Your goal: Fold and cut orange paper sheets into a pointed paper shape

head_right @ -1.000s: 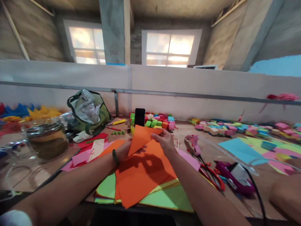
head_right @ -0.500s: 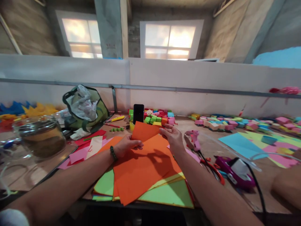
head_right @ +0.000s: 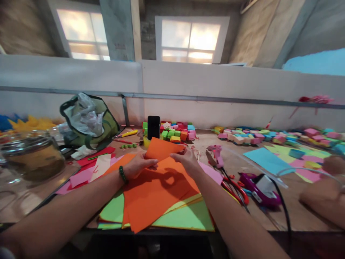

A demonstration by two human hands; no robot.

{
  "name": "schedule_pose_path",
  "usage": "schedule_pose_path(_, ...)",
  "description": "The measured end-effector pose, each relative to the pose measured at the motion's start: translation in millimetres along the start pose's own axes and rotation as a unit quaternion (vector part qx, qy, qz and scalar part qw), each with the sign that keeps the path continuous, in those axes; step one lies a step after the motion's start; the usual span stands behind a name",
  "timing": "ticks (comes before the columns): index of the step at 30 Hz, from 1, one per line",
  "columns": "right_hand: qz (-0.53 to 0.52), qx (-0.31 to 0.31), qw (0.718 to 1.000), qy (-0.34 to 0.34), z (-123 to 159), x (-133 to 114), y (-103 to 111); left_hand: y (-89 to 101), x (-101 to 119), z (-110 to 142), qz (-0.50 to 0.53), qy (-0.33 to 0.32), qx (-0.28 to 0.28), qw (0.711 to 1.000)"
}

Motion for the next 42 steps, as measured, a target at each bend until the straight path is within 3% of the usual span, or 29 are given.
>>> schedule_pose_path(7,-0.036,0.05,0.997,0.042,-17.2,-15.2,35.0,3.3,3.2,-0.9,-0.002,-0.007,0.001,1.0)
schedule_pose_path(12,-0.005,0.087,0.992,0.093,-25.0,-47.3,55.7,6.7,3.8,-1.6,-0.008,-0.014,-0.009,1.0)
schedule_pose_path(14,0.035,0.056,0.994,0.089,-22.1,-53.5,52.5,4.3,4.2,-0.4,-0.018,-0.008,-0.028,0.999)
schedule_pose_path(16,0.092,-0.02,0.994,0.05,-14.3,-48.3,40.5,-0.8,5.4,2.2,-0.035,0.001,-0.061,0.998)
schedule_pose_path(19,0.178,-0.143,0.973,-0.017,3.3,-30.4,23.7,-6.4,7.8,6.3,-0.062,0.012,-0.101,0.993)
schedule_pose_path(21,0.234,-0.182,0.954,-0.039,13.8,-23.7,24.2,-5.5,8.7,6.8,-0.076,0.018,-0.113,0.991)
schedule_pose_path(24,0.3,-0.196,0.932,-0.06,22.0,-27.2,37.6,0.1,8.3,4.2,-0.087,0.021,-0.114,0.99)
schedule_pose_path(27,0.328,-0.184,0.926,-0.035,22.2,-37.9,42.2,1.0,7.2,2.6,-0.097,0.021,-0.114,0.989)
schedule_pose_path(30,0.336,-0.177,0.925,-0.023,20.4,-37.9,28.2,-5.0,8.0,5.3,-0.117,0.021,-0.127,0.985)
schedule_pose_path(34,0.295,-0.244,0.923,-0.05,20.0,-29.6,13.2,-10.0,11.5,10.1,-0.14,0.015,-0.149,0.979)
schedule_pose_path(38,0.291,-0.208,0.932,-0.053,11.5,-50.8,37.8,-0.1,11.0,6.8,-0.145,0.016,-0.162,0.976)
schedule_pose_path(42,0.228,-0.167,0.958,-0.045,1.3,-80.2,54.2,17.5,11.4,1.1,-0.094,0.005,-0.116,0.989)
Point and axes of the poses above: each hand's wrist, its own z-axis away from the middle knuckle, its own y-axis out of the back of the hand, x = y × z, the point moved 3 cm from there along -z, towards the middle knuckle, and after that the axes turned 9 degrees about -z, right-handed, at the moved point
